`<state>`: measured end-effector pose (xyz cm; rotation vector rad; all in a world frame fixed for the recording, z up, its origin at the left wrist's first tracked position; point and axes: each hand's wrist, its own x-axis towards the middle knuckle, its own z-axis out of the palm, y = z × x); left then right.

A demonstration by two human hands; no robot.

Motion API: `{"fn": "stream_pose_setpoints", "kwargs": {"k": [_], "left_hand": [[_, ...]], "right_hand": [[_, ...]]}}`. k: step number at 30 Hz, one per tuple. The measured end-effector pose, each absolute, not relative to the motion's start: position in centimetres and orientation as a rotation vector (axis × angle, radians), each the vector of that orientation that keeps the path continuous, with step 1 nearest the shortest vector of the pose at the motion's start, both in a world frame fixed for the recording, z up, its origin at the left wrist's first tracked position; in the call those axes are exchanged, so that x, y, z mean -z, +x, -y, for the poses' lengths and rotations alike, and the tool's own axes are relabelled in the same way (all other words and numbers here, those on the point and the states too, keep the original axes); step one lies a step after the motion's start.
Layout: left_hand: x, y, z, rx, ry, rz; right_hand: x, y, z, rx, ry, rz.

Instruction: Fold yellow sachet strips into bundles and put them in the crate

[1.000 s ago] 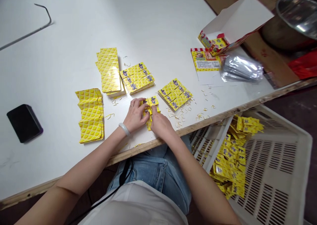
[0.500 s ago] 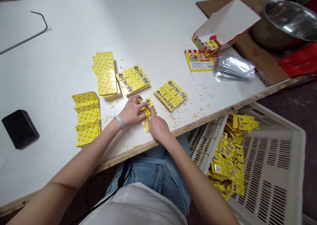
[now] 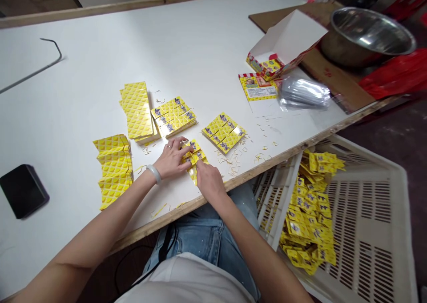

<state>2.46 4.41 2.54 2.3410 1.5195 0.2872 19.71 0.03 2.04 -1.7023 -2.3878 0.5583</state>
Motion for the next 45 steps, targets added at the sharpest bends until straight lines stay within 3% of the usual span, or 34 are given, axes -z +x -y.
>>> {"fn": "stream_pose_setpoints", "kwargs": {"k": [15, 21, 25, 34, 45], "left_hand": [[-1.9, 2.5, -4.5, -0.234, 2.252, -1.487], [-1.5, 2.3, -4.6, -0.214, 2.293, -1.482], [-1.6, 1.8, -4.9, -0.205, 2.281, -1.402], [-1.9, -0.2, -5.0, -0.358, 2.333, -1.102], [-1.1, 0.0, -3.6, -0.21, 2.645, -1.299]], "right_hand": [[-4.0, 20.6, -0.9, -0.689, -1.662, 2.439], [-4.2, 20.1, -1.8, -0.701, -1.412, 2.386], [-3.1, 20.3, -1.9, -0.846, -1.364, 2.282], [-3.8, 20.1, -1.3, -0.789, -1.342, 2.38], [-2.7, 21.2, -1.0, -0.861, -1.289, 2.232]]}}
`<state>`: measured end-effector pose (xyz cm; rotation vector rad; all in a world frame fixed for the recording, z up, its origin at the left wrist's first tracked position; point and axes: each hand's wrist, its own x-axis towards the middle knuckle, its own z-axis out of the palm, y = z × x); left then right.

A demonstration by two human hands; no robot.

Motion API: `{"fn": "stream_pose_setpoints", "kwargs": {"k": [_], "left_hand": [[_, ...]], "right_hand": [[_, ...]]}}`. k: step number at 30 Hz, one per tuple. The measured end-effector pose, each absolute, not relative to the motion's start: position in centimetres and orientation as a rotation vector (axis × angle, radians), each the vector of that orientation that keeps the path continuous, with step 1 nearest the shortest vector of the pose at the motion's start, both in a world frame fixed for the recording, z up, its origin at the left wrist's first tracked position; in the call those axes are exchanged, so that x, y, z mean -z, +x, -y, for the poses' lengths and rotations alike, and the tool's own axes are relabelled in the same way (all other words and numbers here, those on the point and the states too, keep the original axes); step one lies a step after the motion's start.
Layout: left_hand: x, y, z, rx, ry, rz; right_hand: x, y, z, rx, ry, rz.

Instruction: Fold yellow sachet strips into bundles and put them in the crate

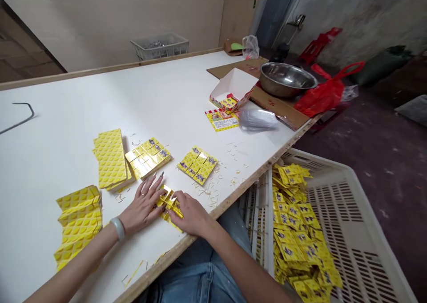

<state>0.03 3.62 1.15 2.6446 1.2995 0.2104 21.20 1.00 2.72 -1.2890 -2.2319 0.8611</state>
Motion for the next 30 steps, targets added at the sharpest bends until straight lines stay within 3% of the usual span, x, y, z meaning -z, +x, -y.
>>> {"fn": "stream_pose_setpoints", "kwargs": {"k": [8, 30], "left_hand": [[-0.4, -0.2, -4.3, -0.263, 2.699, -1.146], [-2.4, 0.3, -5.3, -0.185, 2.515, -1.011]], "right_hand": [[-2.2, 21.5, 1.0, -0.602, -1.447, 2.182], [-2.1, 21.3, 0.5, -0.642, -1.617, 2.146]]}}
